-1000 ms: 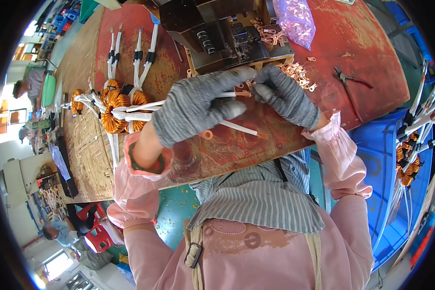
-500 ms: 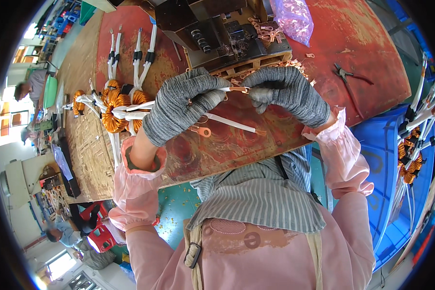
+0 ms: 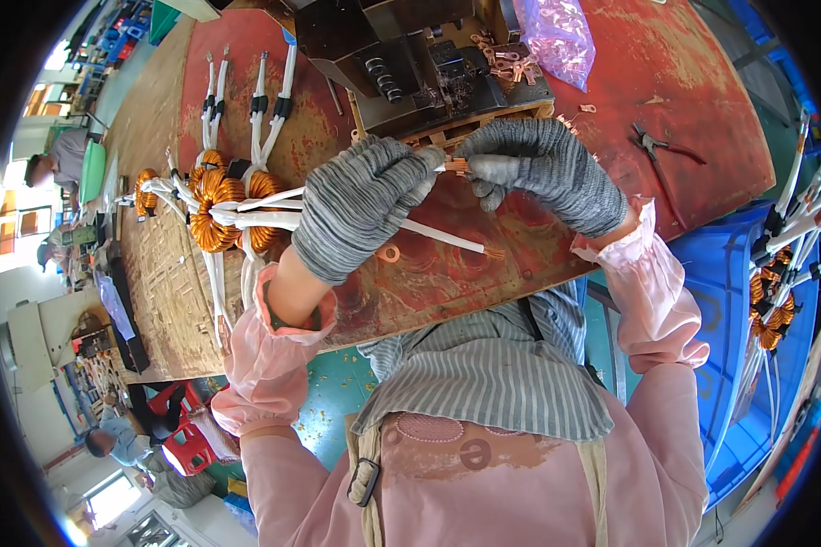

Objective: Using a pneumatic crimping machine to attach copper connectors to the ends of white electrical cables and sorting them into a bin.

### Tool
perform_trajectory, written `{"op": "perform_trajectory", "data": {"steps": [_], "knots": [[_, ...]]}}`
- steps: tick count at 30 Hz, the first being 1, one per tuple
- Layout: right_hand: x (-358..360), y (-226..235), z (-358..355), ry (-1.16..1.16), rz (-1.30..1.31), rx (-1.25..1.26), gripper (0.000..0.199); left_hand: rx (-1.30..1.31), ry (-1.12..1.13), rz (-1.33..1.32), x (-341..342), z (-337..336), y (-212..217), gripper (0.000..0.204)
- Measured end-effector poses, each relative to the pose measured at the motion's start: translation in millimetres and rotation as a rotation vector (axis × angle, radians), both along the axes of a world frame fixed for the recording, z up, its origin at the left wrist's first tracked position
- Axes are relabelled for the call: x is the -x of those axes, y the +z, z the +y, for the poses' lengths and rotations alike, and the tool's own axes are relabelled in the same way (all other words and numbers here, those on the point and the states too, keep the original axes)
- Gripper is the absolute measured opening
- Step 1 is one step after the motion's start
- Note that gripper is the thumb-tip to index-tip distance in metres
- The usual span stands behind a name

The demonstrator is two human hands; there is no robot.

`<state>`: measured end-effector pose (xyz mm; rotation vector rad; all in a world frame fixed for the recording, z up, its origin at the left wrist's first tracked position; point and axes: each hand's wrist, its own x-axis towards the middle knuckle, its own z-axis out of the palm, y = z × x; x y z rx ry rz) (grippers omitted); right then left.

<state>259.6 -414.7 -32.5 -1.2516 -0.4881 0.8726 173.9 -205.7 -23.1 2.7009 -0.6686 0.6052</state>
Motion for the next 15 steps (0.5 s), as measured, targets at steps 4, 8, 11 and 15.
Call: {"op": "perform_trajectory", "data": {"steps": [4, 8, 11, 15], "knots": [[-8.7, -3.9, 5.1, 0.029, -0.119, -0.013, 0.019, 0.075, 0.020, 0.147, -1.6, 0.5, 10.8, 0.026], [-20.7, -6.3, 11.7, -0.004, -0.164, -0.052, 0.018, 0.288, 0.007, 0.526, -3.3, 38.5, 30.3, 0.032], [-26.6, 2.9, 19.5, -0.007, -0.145, -0.100, 0.017, 0.519, 0.060, 0.668, -0.9, 67.6, 18.0, 0.029], [-38.1, 4.8, 25.8, -0.110, -0.202, -0.065, 0.017, 0.175, 0.232, 0.372, -4.3, 56.2, 14.6, 0.026]]}}
